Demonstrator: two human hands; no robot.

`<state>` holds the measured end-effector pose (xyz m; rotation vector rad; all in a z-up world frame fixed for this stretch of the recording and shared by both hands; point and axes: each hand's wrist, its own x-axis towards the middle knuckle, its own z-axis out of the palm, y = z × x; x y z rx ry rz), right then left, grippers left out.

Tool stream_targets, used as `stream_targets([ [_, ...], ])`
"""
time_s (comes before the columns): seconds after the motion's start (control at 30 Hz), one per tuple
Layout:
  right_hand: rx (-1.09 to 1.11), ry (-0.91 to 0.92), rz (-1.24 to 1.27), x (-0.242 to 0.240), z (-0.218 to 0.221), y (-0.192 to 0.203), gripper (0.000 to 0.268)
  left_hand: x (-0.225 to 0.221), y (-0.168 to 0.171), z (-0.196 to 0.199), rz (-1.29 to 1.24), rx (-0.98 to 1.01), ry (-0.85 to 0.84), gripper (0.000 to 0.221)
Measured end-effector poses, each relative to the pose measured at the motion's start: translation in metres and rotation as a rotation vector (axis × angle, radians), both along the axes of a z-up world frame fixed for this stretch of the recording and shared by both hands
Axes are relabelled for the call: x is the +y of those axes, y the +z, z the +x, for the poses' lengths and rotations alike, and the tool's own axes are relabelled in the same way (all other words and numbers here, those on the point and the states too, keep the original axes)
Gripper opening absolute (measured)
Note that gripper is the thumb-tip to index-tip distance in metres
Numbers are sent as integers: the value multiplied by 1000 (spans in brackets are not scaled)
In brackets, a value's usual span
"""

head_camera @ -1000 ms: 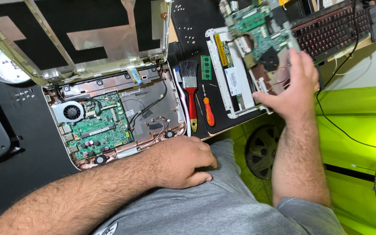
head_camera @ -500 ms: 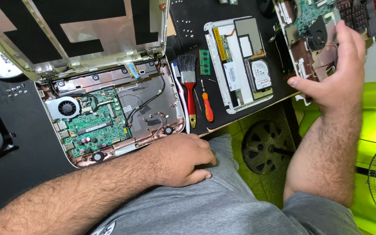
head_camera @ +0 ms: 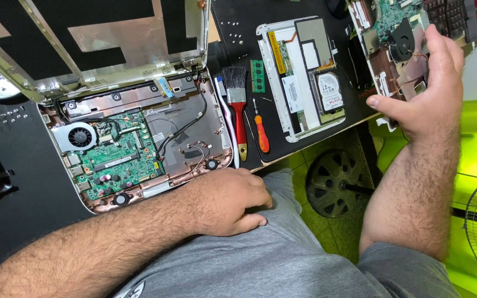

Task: The person is reassembling a laptop by screwing the motherboard into the chassis and connecting various internal ribbon cables and components.

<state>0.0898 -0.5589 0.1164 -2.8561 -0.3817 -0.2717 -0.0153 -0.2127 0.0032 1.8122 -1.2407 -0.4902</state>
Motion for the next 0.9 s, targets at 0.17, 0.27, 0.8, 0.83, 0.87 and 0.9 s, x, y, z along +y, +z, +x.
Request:
stream_targets([
  [0.17,-3,50,59,-4,2,-1,106,1,0,1,-12,0,-3,34],
  [0.27,-13,75,63,-9,2,-4,106,2,2,2,-3,18,-5,37],
  [0.8,192,-125,182,73,-39,-33,126,-48,53,69,-477,1181,630,108],
  [0.83,188,-127,189,80,-41,-34,126,-55,49,71,-470,1175,630,108],
  [0.87,219,-165,170,87,-44,-34,128,-63,45,72,-614,1220,629,94],
  [0.9,250,-204,150,93,-46,-35,130,-70,40,74,-760,1262,625,80],
])
